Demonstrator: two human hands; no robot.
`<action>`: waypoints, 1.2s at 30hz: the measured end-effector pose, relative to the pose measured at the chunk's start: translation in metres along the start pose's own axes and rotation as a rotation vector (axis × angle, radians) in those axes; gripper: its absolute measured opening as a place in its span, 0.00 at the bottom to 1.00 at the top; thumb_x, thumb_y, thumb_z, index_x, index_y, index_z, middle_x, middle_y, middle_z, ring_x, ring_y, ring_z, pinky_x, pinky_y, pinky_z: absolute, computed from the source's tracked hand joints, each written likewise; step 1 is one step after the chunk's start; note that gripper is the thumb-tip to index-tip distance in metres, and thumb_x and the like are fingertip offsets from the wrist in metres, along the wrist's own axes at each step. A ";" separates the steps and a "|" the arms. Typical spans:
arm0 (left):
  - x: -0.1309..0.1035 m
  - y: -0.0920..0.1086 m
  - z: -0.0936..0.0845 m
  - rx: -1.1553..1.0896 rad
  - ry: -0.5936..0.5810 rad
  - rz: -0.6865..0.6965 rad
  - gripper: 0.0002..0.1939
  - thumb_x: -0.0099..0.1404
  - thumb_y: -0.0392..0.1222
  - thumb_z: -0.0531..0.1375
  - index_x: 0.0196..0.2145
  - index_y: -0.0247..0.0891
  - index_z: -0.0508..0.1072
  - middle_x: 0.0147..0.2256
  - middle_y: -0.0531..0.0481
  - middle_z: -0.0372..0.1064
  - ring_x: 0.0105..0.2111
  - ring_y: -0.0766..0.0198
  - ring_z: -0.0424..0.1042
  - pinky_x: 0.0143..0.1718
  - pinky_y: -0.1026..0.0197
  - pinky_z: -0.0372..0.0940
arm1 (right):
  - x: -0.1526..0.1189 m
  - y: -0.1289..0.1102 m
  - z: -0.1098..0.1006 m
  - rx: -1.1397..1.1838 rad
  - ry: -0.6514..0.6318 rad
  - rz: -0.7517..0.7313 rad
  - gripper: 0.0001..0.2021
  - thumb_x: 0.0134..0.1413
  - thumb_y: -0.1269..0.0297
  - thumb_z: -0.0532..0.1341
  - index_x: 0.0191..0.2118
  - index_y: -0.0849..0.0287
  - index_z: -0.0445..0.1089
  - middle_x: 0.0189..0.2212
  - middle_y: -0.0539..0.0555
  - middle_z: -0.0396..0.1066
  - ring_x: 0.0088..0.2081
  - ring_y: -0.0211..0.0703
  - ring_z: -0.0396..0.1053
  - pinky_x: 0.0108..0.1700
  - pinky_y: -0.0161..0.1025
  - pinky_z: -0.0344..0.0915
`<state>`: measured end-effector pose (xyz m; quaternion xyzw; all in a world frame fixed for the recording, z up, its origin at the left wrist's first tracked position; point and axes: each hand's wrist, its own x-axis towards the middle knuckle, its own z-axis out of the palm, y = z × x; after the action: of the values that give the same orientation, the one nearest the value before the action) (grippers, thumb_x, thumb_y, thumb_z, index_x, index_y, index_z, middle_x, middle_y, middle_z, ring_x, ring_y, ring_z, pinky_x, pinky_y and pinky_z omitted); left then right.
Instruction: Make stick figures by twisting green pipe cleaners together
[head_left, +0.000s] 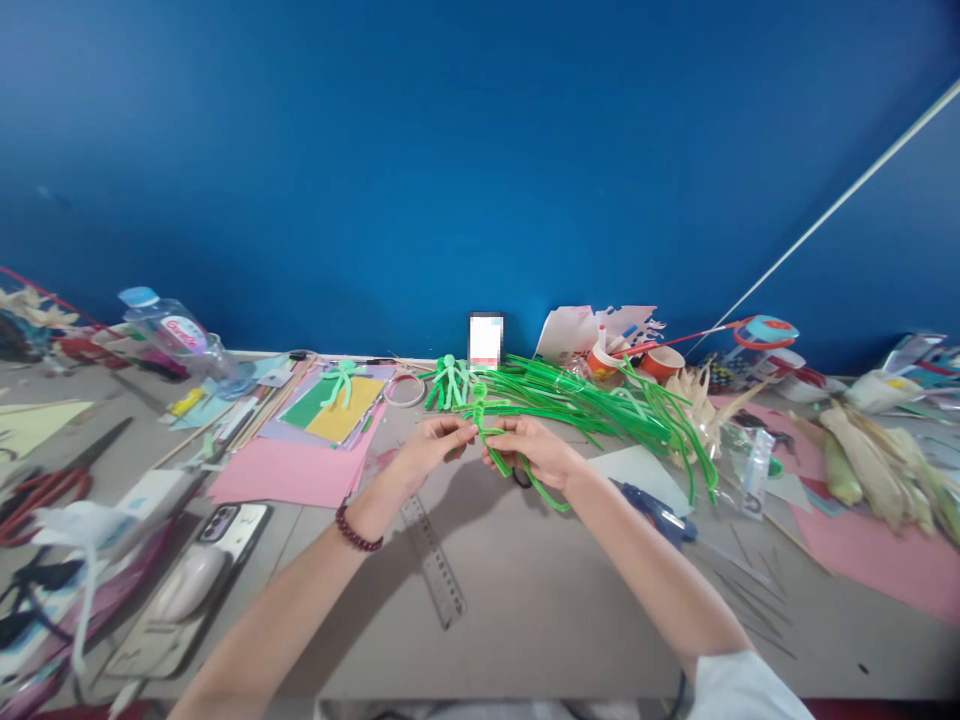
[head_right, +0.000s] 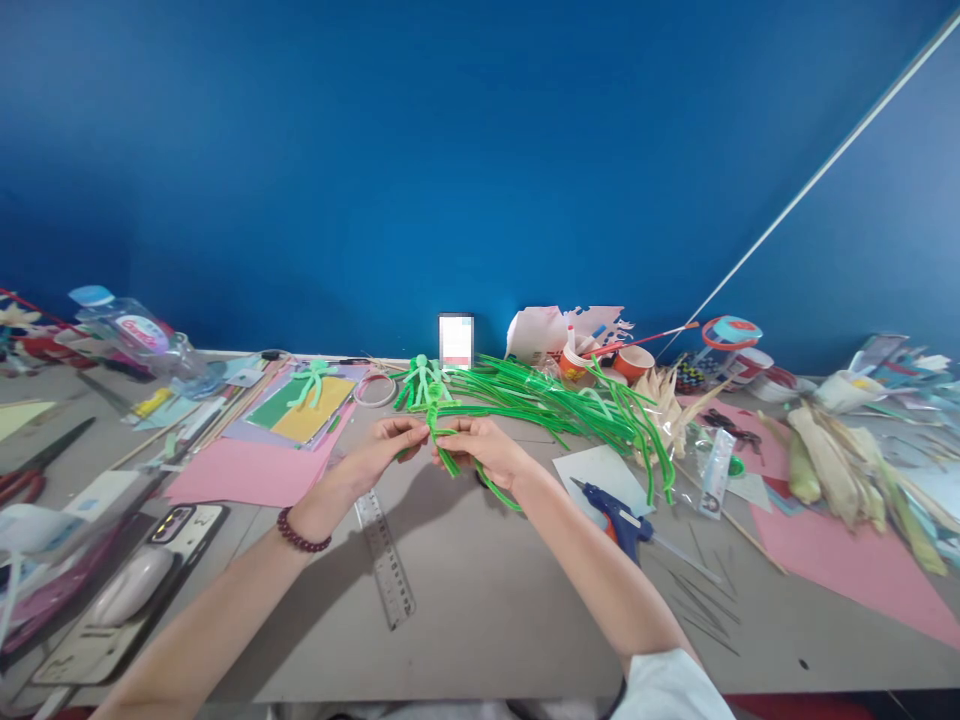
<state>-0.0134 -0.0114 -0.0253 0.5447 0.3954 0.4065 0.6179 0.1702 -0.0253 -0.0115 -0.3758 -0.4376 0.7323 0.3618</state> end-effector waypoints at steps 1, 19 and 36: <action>0.000 0.000 0.000 -0.010 0.011 -0.002 0.12 0.50 0.48 0.66 0.22 0.36 0.74 0.19 0.54 0.63 0.18 0.73 0.55 0.20 0.65 0.48 | 0.000 0.000 0.000 -0.002 0.014 -0.010 0.13 0.38 0.61 0.70 0.30 0.62 0.70 0.24 0.51 0.74 0.26 0.36 0.71 0.30 0.33 0.66; -0.005 0.002 0.013 0.056 0.180 0.093 0.14 0.46 0.48 0.68 0.25 0.34 0.74 0.19 0.55 0.63 0.19 0.72 0.58 0.20 0.66 0.52 | 0.000 0.009 0.017 -0.220 0.252 -0.277 0.15 0.45 0.51 0.63 0.32 0.59 0.66 0.23 0.48 0.68 0.21 0.38 0.70 0.26 0.36 0.68; -0.009 0.008 0.017 0.051 0.220 0.110 0.12 0.48 0.49 0.66 0.24 0.36 0.76 0.21 0.52 0.68 0.21 0.69 0.62 0.21 0.66 0.58 | 0.004 0.016 0.018 -0.235 0.241 -0.322 0.13 0.47 0.53 0.63 0.33 0.58 0.65 0.23 0.48 0.71 0.24 0.40 0.72 0.30 0.39 0.71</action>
<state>-0.0017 -0.0250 -0.0156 0.5332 0.4405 0.4867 0.5337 0.1494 -0.0347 -0.0206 -0.4253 -0.5279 0.5589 0.4776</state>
